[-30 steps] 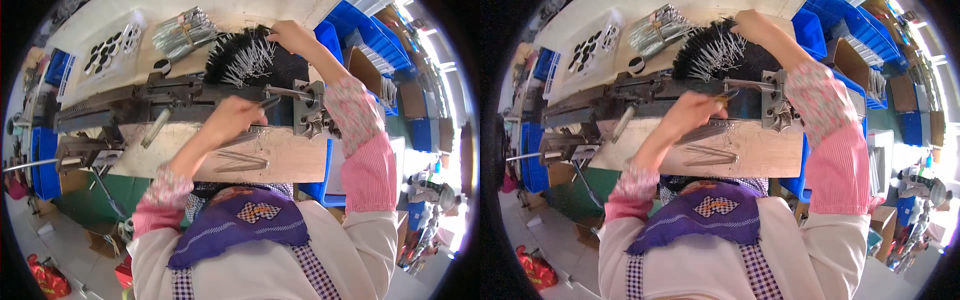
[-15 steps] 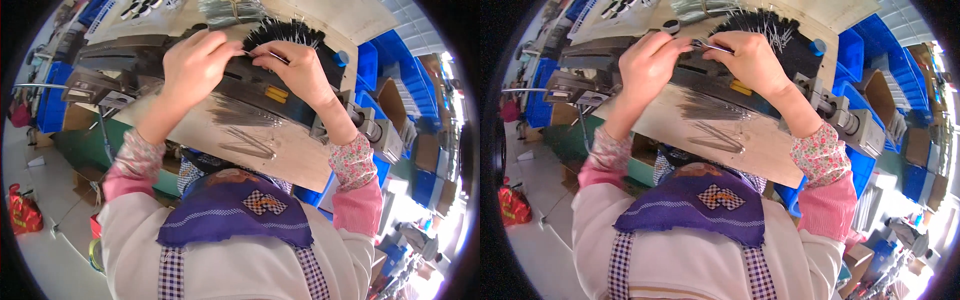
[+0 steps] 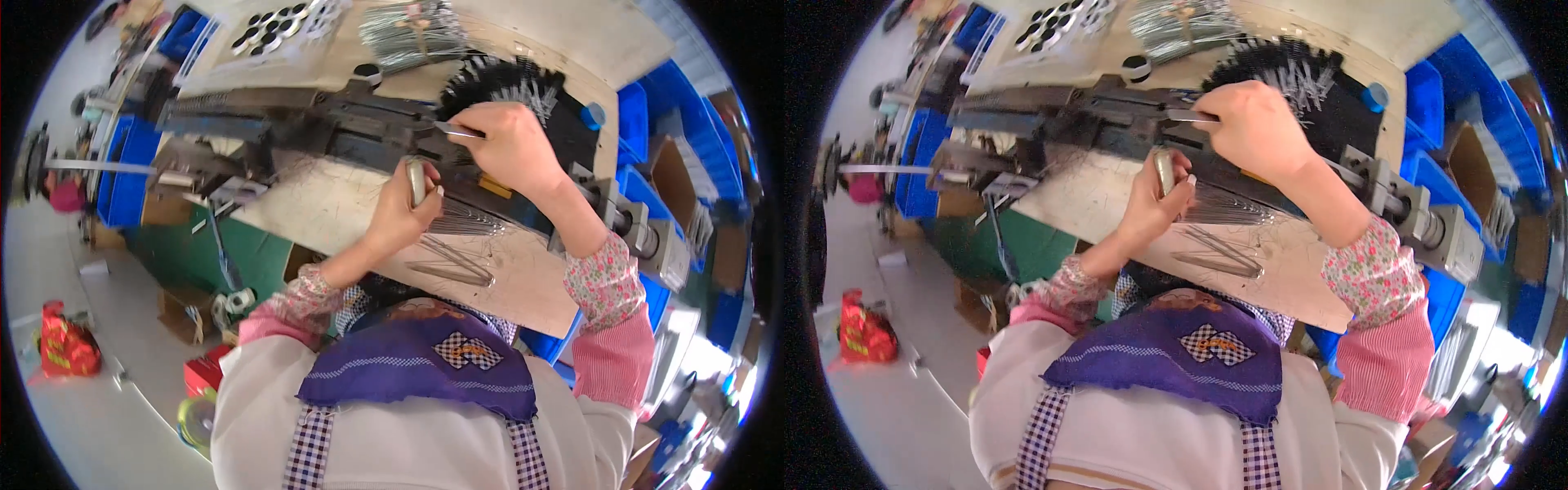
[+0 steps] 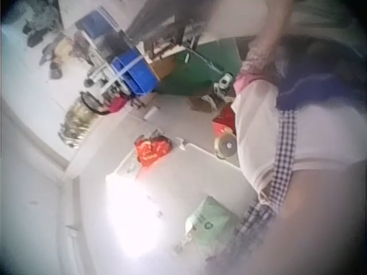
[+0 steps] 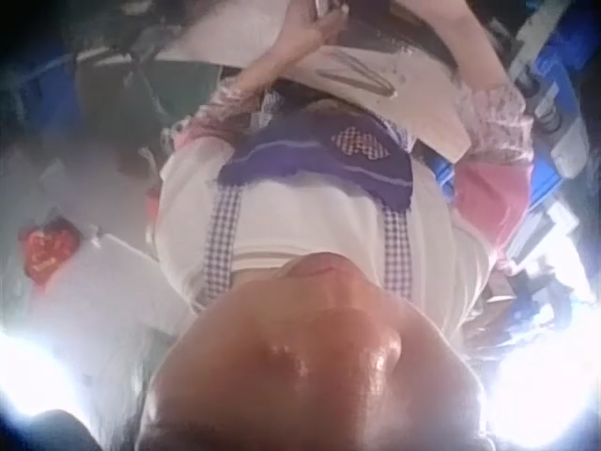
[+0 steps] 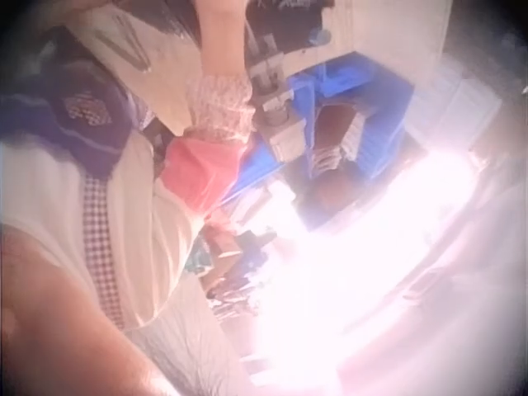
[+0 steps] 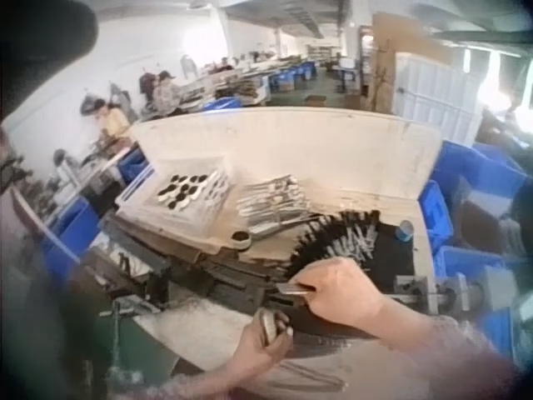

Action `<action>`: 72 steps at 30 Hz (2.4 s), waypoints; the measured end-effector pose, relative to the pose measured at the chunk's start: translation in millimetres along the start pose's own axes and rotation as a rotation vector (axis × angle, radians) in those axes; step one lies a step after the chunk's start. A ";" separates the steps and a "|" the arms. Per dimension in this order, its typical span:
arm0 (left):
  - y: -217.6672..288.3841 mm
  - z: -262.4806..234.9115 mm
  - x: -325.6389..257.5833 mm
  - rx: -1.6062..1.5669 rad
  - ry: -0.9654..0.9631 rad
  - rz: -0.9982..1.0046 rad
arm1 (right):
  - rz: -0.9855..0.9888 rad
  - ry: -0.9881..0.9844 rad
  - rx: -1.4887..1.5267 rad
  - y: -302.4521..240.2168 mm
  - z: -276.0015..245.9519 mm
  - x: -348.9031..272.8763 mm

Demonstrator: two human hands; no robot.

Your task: Assembling small industrial brushes by inserting bristle bundles into metal frames and securing them using a fixture.

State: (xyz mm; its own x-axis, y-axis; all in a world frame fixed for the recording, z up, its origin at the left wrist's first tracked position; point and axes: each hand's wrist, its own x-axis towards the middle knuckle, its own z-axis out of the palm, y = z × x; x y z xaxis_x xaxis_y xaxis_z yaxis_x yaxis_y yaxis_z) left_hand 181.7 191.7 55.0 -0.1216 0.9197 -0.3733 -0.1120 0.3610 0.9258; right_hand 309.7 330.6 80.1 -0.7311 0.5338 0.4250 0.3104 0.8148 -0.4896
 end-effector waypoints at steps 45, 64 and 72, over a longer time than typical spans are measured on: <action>16.2 50.5 36.1 -0.502 -0.185 -0.121 | 0.563 0.257 0.265 -27.8 -93.2 -83.8; 5.5 36.4 33.0 -0.415 -0.074 0.055 | 0.628 -0.474 0.692 27.0 -53.2 7.4; 24.0 34.2 36.9 -1.207 -0.287 -0.022 | 0.221 -0.309 0.026 18.3 -73.6 5.8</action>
State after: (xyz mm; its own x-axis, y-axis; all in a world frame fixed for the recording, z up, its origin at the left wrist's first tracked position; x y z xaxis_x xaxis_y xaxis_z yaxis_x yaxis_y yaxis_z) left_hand 208.3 239.5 65.5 0.0953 0.9707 -0.2207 -0.9657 0.1439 0.2161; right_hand 355.8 365.2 129.7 -0.7982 0.5995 0.0597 0.4683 0.6798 -0.5645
